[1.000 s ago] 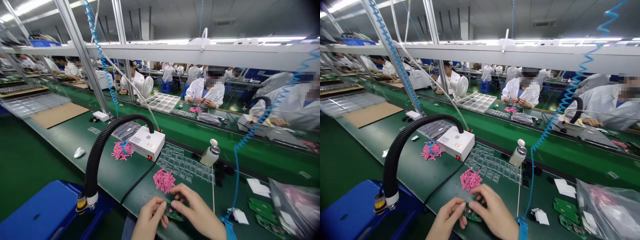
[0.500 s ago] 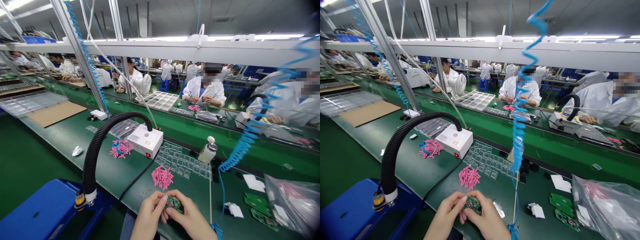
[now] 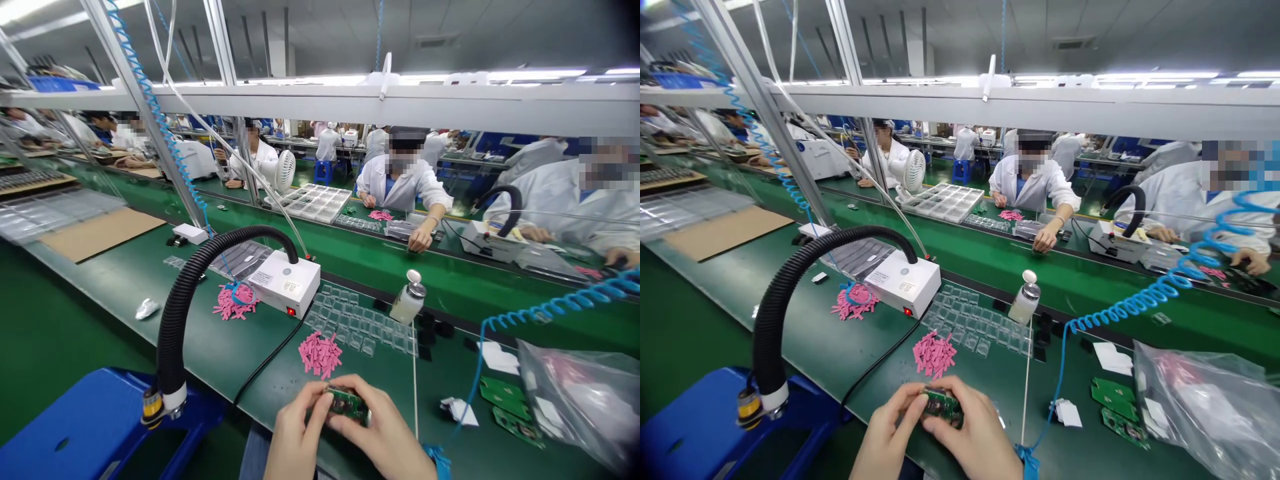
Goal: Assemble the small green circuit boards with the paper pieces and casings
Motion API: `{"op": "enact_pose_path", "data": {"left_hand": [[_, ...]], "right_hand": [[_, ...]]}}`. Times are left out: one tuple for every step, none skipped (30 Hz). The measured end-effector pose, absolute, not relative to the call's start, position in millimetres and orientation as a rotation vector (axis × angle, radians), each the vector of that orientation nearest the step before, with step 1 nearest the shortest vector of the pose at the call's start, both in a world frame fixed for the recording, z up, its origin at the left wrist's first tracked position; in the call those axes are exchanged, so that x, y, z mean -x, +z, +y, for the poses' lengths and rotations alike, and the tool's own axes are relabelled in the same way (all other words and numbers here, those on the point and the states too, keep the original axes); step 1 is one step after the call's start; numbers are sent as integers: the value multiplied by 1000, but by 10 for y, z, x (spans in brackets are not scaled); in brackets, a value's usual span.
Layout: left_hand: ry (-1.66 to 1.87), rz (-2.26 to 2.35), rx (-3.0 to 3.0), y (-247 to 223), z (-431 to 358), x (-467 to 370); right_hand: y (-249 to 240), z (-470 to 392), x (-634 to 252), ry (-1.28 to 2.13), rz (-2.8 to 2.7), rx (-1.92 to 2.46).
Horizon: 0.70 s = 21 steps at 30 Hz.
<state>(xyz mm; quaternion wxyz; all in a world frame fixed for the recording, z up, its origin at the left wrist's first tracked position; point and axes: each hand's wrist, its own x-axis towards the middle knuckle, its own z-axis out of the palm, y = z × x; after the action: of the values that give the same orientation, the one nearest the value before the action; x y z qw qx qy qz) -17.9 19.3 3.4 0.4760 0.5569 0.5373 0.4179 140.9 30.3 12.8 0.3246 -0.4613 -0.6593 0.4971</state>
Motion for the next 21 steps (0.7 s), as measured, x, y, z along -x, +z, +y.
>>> {"op": "enact_pose_path", "data": {"left_hand": [[1072,1344,-1482,49,183,197],[1132,1351,-1613,66,176,217],[1199,1325,-1746,85,172,237],[1263,1274,-1873,106,170,254],[1314,1207,-1988,130,171,266],[1351,1140,-2083,155,173,274],[1375,1083,-2157,182,175,277],[1391,1049,-2211,208,175,276],[1405,1030,-2253,234,172,270],[1415,1023,-2289,258,166,263],[1425,1023,-2318,280,159,254],[1439,1029,-2339,297,149,246],[1459,1034,-2357,310,139,238],[1484,1039,-2370,318,129,231],[1509,1044,-2375,322,119,226],[1533,1050,-2373,321,110,222],[1554,1054,-2370,317,102,219],[1569,1055,-2367,312,94,218],[1575,1057,-2360,305,87,218],[1579,1059,-2351,299,81,218],[1585,1056,-2344,295,76,219]], "right_hand": [[141,291,-1429,1306,-1702,1185],[154,276,-1447,1306,-1676,1150],[169,260,-1463,1290,-1660,1112],[184,245,-1475,1257,-1656,1080],[200,230,-1482,1208,-1663,1051],[217,217,-1485,1157,-1676,1021],[233,205,-1485,1111,-1688,989],[249,194,-1482,1073,-1698,957],[262,185,-1477,1040,-1704,927],[274,177,-1474,1012,-1709,901],[285,170,-1472,987,-1718,875],[295,164,-1472,963,-1731,854],[305,160,-1475,940,-1747,832],[316,158,-1480,919,-1768,816],[329,158,-1486,899,-1790,804],[343,158,-1492,885,-1810,800],[358,159,-1497,875,-1826,799],[375,159,-1501,871,-1838,801],[391,158,-1503,870,-1845,808],[406,155,-1505,872,-1849,816],[419,151,-1505,875,-1849,822]]}}
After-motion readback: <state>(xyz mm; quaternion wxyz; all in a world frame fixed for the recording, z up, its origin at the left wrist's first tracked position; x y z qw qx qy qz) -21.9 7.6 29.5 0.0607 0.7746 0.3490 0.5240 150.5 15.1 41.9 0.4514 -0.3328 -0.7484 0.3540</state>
